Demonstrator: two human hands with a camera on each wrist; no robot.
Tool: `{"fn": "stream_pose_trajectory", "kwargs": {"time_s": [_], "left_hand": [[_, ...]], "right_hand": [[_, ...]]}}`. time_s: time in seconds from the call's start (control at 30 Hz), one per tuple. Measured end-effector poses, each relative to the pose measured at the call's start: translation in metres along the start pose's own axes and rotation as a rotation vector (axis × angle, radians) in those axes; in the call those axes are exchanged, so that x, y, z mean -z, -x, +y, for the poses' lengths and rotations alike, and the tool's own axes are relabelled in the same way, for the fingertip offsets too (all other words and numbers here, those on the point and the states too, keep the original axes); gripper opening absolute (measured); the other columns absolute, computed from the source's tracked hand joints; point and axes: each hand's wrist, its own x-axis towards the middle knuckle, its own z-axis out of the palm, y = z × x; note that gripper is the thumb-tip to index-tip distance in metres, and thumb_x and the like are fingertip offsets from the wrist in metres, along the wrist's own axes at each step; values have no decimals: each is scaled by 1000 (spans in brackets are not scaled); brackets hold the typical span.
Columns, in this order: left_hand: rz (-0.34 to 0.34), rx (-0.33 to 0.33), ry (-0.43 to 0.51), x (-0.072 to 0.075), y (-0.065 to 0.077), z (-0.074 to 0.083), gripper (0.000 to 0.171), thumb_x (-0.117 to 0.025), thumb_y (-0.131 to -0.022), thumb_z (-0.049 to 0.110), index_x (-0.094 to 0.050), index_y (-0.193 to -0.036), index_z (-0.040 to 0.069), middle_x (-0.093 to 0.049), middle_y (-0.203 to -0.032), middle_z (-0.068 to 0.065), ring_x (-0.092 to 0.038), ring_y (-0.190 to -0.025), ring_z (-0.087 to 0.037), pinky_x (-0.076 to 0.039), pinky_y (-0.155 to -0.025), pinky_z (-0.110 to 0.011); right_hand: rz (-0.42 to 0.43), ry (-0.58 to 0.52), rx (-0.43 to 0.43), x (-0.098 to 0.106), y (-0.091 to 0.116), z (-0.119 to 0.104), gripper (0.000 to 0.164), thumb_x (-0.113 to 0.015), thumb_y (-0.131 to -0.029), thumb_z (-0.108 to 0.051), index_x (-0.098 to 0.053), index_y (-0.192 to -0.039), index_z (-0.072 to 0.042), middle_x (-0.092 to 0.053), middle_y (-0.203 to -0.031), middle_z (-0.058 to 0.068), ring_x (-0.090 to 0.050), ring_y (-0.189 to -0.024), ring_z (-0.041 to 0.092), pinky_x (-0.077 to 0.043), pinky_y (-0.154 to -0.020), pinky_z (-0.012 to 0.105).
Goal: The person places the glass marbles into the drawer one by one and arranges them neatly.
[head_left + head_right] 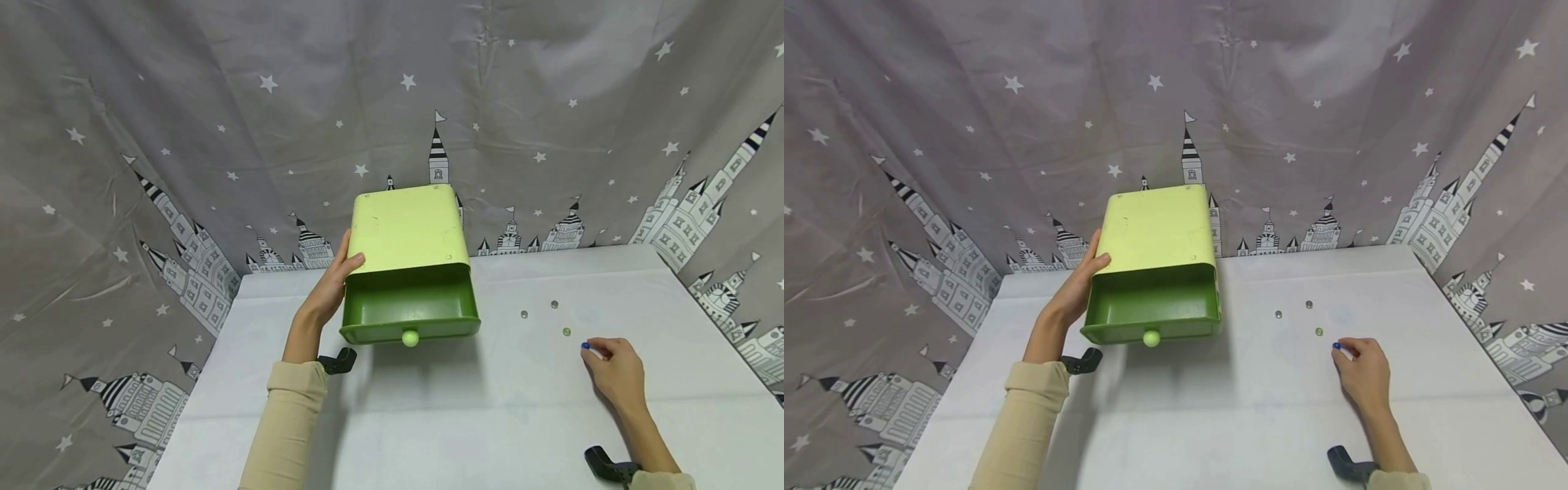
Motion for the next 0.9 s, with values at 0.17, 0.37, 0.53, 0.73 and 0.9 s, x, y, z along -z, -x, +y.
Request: {"fn": "stream_pose_trajectory", "kwargs": {"time_s": [0.17, 0.37, 0.53, 0.73, 0.9], "left_hand": [[0, -4, 3, -1, 0, 1, 78, -50, -100, 44, 3, -157, 43, 11, -162, 14, 10, -146, -10, -3, -116, -53], [1, 8, 3, 0, 1, 1, 77, -50, -100, 45, 2, -156, 45, 10, -162, 16, 10, -146, -9, -5, -116, -52], [4, 4, 2, 0, 2, 2, 77, -50, -100, 45, 3, -156, 45, 11, -162, 15, 10, -146, -10, -5, -116, -53], [-1, -5, -5, -1, 1, 2, 80, -50, -100, 44, 5, -158, 39, 11, -162, 14, 11, -146, -10, -4, -116, -54], [-6, 0, -3, 0, 0, 1, 79, -50, -100, 44, 4, -157, 42, 11, -162, 16, 11, -146, -9, -4, -115, -56]], "right_hand": [[2, 9, 10, 0, 0, 1, 18, -71, -84, 2, -69, -99, 12, -56, -93, 21, -52, -81, 31, -38, -64, 31], [8, 7, 19, 0, 1, 1, 17, -72, -84, 2, -70, -97, 12, -57, -92, 20, -52, -80, 30, -37, -64, 30], [6, 3, 13, -1, 1, 1, 17, -72, -84, 1, -69, -97, 11, -57, -93, 20, -52, -81, 30, -37, -64, 29], [5, -1, 11, -1, 1, 0, 17, -72, -84, 0, -69, -97, 11, -57, -95, 21, -54, -83, 32, -38, -65, 28], [5, -4, 10, -1, 2, 1, 17, -72, -84, -1, -69, -96, 11, -57, -95, 21, -53, -83, 31, -38, -66, 31]]}}
